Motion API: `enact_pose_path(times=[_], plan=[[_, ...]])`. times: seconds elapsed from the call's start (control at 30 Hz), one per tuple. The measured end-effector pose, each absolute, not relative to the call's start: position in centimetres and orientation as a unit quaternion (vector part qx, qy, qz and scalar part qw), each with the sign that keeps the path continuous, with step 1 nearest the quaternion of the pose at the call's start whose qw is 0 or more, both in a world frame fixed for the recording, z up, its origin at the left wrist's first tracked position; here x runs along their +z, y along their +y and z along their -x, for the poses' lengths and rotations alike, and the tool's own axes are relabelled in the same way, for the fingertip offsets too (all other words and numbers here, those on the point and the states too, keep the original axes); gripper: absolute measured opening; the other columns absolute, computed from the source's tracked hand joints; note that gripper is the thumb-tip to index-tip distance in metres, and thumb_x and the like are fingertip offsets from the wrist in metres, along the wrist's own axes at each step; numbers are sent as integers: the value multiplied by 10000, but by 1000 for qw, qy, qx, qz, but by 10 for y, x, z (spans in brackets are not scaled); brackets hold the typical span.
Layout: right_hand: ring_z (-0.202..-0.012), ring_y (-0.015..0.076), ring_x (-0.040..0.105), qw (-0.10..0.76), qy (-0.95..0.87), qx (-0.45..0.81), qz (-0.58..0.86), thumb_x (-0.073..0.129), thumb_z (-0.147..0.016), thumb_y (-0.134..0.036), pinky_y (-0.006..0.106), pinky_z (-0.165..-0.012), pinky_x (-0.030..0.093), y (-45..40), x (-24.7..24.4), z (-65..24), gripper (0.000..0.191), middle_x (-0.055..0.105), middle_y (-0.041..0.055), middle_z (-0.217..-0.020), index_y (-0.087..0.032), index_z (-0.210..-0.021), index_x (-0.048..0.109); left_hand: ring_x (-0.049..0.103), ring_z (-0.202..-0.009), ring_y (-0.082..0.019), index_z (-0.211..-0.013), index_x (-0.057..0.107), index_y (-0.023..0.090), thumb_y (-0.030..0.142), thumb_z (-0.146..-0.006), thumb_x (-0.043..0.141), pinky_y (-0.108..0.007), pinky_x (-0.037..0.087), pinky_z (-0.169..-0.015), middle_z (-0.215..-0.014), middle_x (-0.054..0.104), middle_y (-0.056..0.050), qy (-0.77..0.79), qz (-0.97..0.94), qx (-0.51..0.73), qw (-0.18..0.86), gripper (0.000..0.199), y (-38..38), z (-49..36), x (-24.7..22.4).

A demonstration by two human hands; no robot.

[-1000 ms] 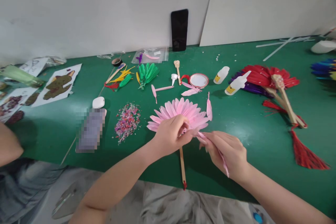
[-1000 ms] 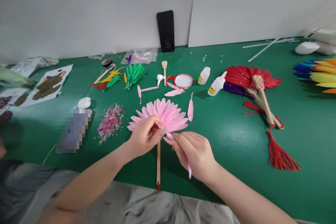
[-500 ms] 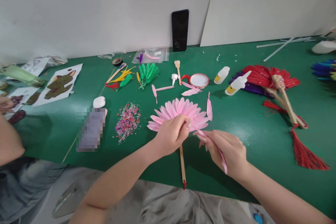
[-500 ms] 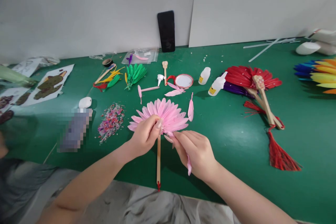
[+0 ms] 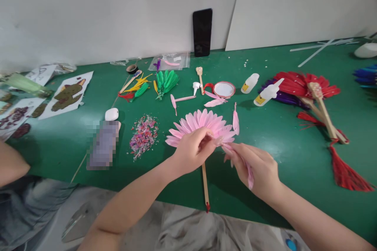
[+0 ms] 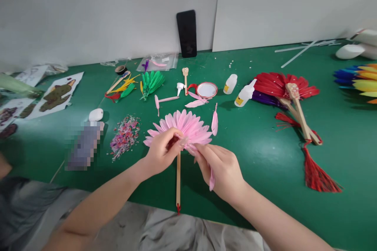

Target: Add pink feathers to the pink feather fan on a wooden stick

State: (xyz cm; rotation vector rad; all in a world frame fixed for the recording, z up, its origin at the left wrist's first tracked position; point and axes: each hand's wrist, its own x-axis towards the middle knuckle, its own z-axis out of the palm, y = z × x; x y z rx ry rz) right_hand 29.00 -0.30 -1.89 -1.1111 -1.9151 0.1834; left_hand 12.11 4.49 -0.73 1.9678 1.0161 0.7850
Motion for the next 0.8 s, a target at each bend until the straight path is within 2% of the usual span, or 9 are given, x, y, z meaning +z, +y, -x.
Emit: enact_pose_path(times=[0.17, 0.37, 0.53, 0.7, 0.8], plan=[[-469, 77, 561, 454, -754, 130, 458, 488, -875, -85, 171, -509, 455, -5, -16, -288, 126, 625, -22, -585, -149, -896, 595, 417, -492, -71, -766, 457, 176, 276, -910, 411, -199, 328, -497, -588, 466, 50, 391, -784, 295, 381, 182, 46, -120, -6], [-454, 74, 559, 450, -741, 174, 468, 464, -889, -111, 164, -485, 445, -7, -14, -288, 144, 612, -36, -569, -163, -875, 597, 357, -458, -75, -675, 350, 191, 213, -908, 359, -222, 284, -486, -542, 358, 62, 400, -806, 294, 324, 233, 46, -121, -8], [-451, 79, 560, 449, -739, 174, 471, 471, -897, -134, 173, -482, 451, -6, -15, -289, 138, 610, -34, -568, -173, -851, 595, 424, -510, -98, -689, 384, 186, 235, -937, 278, -237, 323, -520, -578, 435, 28, 393, -801, 295, 342, 274, 46, -119, -8], [-453, 86, 562, 453, -757, 93, 461, 481, -885, -93, 182, -486, 452, -4, -18, -289, 136, 620, -25, -573, -168, -896, 594, 391, -478, -75, -719, 434, 175, 284, -870, 478, -210, 309, -490, -559, 429, 55, 398, -790, 289, 365, 192, 45, -119, -6], [-470, 92, 568, 447, -772, 54, 448, 486, -882, -76, 189, -501, 457, -3, -20, -291, 134, 623, -15, -572, -154, -907, 591, 369, -465, -68, -709, 437, 175, 248, -873, 447, -204, 294, -481, -545, 403, 62, 402, -792, 279, 364, 180, 46, -119, -5]])
